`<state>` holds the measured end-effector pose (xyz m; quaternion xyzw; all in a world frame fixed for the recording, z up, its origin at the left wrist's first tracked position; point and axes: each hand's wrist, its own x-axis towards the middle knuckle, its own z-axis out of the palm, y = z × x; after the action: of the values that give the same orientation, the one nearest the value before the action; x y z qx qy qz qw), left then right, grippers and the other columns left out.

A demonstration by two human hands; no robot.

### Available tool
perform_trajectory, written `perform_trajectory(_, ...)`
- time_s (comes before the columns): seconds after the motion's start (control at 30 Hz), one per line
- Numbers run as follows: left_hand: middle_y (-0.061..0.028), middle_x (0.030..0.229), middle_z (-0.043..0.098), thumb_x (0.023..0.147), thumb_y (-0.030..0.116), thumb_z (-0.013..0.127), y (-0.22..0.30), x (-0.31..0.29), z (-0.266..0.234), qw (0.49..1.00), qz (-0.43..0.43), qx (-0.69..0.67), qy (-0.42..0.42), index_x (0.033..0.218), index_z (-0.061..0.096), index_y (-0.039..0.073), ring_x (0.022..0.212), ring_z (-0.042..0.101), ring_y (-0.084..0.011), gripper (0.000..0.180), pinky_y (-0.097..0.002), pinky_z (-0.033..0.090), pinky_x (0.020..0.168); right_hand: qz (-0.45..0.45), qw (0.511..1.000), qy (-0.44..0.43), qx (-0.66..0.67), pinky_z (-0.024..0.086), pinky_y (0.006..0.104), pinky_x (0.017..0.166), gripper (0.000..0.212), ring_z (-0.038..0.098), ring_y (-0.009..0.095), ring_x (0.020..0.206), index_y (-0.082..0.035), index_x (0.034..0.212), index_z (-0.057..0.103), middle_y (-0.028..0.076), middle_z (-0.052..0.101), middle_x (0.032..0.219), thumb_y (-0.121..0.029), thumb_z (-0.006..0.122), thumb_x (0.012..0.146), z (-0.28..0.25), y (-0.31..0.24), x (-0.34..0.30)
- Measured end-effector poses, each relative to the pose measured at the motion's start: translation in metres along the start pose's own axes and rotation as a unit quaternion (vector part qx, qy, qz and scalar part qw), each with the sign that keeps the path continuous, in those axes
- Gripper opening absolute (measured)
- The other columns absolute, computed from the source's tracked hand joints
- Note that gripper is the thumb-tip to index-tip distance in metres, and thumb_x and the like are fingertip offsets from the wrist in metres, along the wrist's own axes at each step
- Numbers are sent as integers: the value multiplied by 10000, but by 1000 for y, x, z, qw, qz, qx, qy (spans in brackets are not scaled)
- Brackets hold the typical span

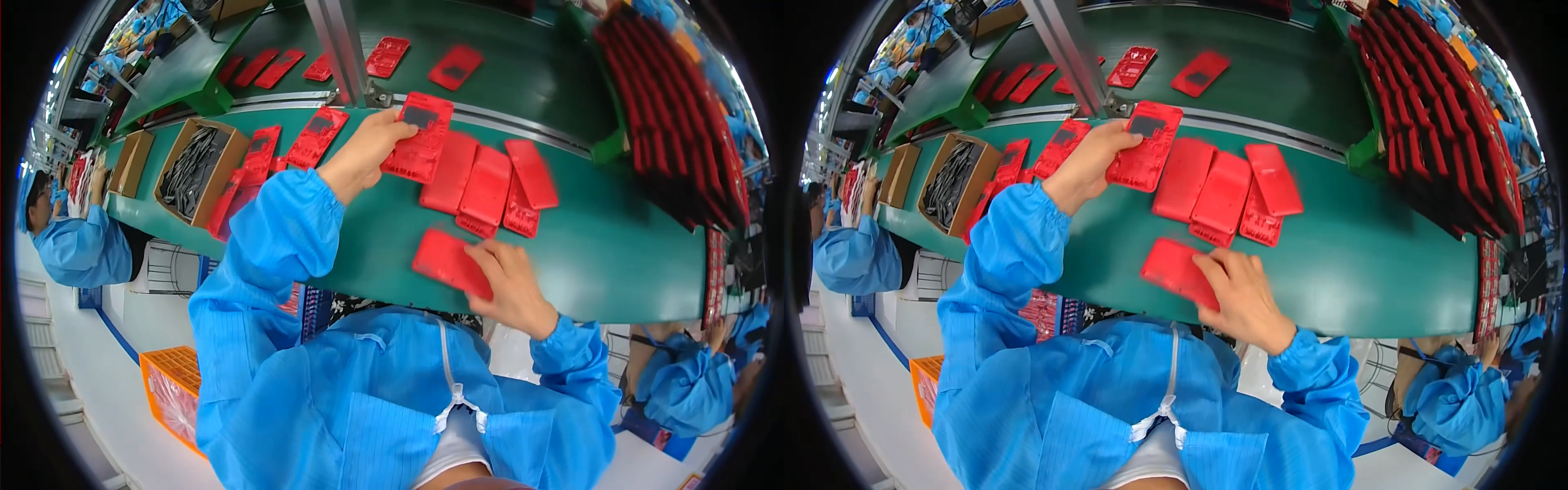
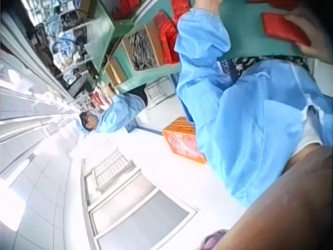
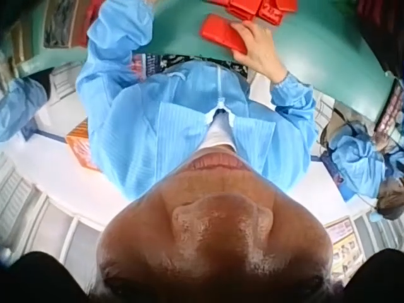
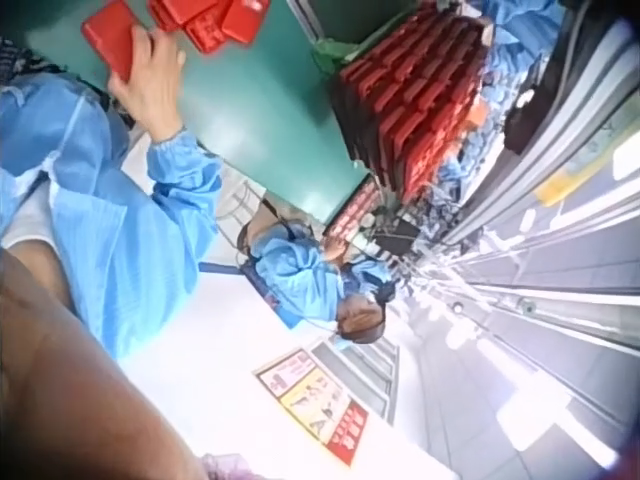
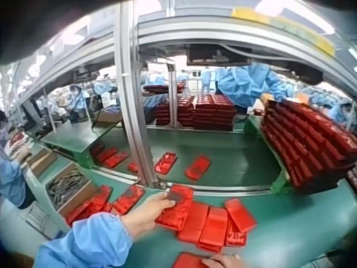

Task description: The person assembles small electronic devices by hand, placing black components from plastic packaging into red plastic housings on a production line.

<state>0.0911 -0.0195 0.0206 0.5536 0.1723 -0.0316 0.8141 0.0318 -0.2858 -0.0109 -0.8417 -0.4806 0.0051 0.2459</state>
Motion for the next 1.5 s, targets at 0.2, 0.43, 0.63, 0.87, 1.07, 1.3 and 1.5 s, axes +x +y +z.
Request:
perform_trajectory(0.2,-116,867,624,822,74,545,19,123,48,993,60,105,-3,976,542,-22,784,628,-199,181,-311,481,663,179,917,186,304,443,292,838,491,558,212,957,-6,1126,492,119,533,1068,-116,659,677,-65,73,63)
perform_trajectory(0.43,-127,839,629,812,56,554,-11,241,108,987,68,144,-20,935,585,-53,727,635,-211,167,-315,492,627,382,755,303,439,431,272,551,331,561,133,682,-21,1000,573,40,586,787,-273,599,788,-68,256,149)
perform_trajectory(0.63,-126,901,627,816,69,566,6,249,92,992,54,111,6,1088,515,-51,754,632,-223,302,-332,501,651,400,728,319,456,475,304,560,274,594,162,719,5,1020,564,67,616,789,-163,530,805,-55,301,160)
perform_trajectory(0.87,-115,917,626,851,84,528,32,219,41,995,94,35,16,1058,516,-40,775,636,-200,241,-320,519,650,394,883,185,-173,483,458,740,513,531,386,998,-23,1042,585,232,537,1081,-433,600,734,-42,250,222)
perform_trajectory(1.07,-111,971,616,868,106,516,22,187,22,997,72,21,16,1091,509,-31,836,626,-186,262,-315,521,694,289,933,110,-182,497,456,719,403,532,416,961,-9,1055,536,256,504,1084,-207,598,710,-8,237,249)
perform_trajectory(1.3,-113,969,617,876,102,506,26,180,10,997,82,2,9,1101,500,-32,846,629,-202,263,-329,525,705,279,907,283,-140,495,470,687,159,602,413,786,2,911,495,248,612,841,-89,494,781,-30,261,236)
perform_trajectory(1.5,-127,956,615,854,85,531,16,210,81,993,89,1,-78,1070,507,-51,794,628,-208,256,-330,518,651,342,834,348,-256,440,441,833,320,537,405,943,-41,1090,540,217,560,1050,-158,508,793,-62,331,167)
